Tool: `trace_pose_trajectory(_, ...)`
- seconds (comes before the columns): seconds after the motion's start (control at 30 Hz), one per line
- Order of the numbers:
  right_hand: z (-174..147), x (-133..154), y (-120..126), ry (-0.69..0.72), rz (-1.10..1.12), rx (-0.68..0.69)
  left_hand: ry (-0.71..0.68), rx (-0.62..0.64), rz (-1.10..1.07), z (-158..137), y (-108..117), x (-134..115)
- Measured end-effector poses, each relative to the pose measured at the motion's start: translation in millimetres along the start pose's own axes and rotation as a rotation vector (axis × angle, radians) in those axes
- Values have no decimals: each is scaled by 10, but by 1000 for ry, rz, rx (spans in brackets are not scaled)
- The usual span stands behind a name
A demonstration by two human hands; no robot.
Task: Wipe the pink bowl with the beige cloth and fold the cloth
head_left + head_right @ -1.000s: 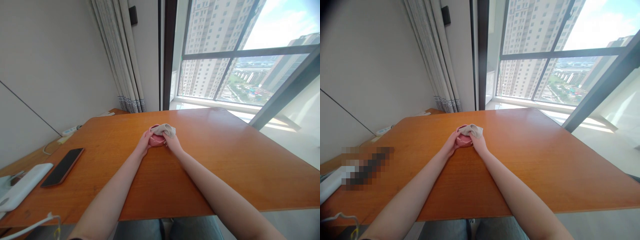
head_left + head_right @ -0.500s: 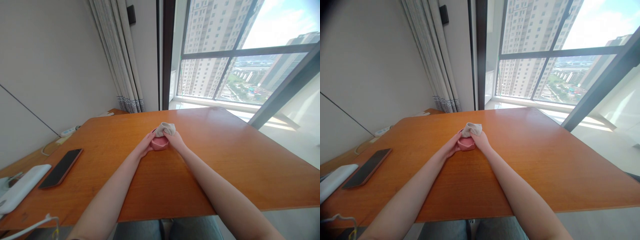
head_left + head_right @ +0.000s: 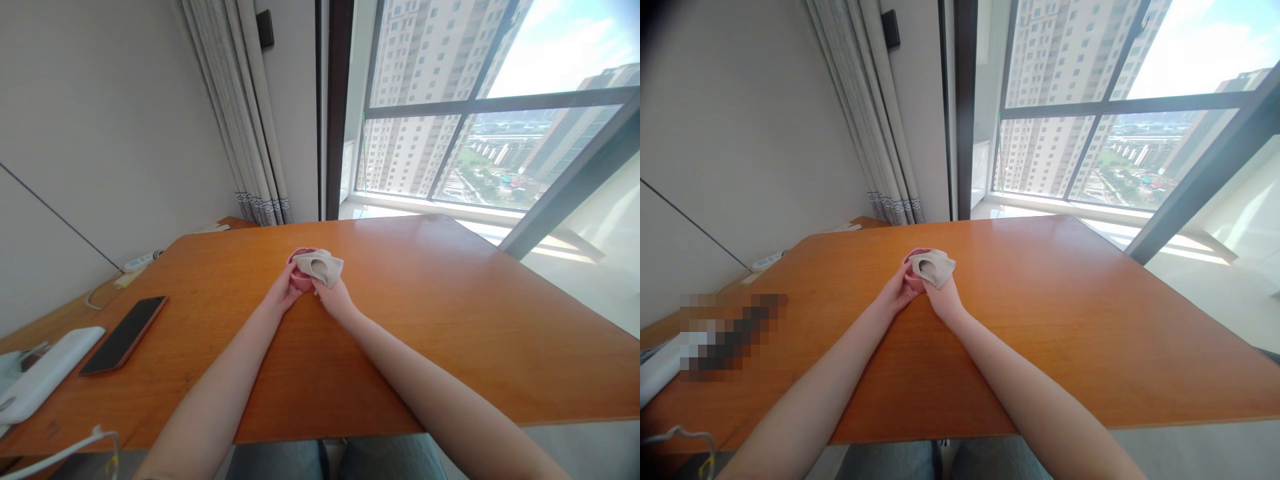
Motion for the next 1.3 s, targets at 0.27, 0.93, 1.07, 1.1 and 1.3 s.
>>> trace_pose_trajectory(0.27,228,-233,947,-186,-27,-416,129,-4,34,-93,-25,63)
trace_pose_trajectory(0.93,93,-398,244,-115,36,-196,-37,39,9,-107,-197,107)
trace_pose_trajectory(1.07,197,-450,464,-195,109,-222,27,137,50,-181,-328,139)
trace_pose_trajectory(1.1,236,-444,494,-190,113,-199,47,142,68,-190,-326,149)
trace_pose_trajectory(1.3,363,-462,415,-148,102,-5,79,20,168,-113,-132,200)
Point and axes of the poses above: each hand's wrist, its own z-axis towards the middle knuckle, its own y-axis out of the back of the hand, x = y × z, the point moved 10 cm from there along z, towards the middle knuckle
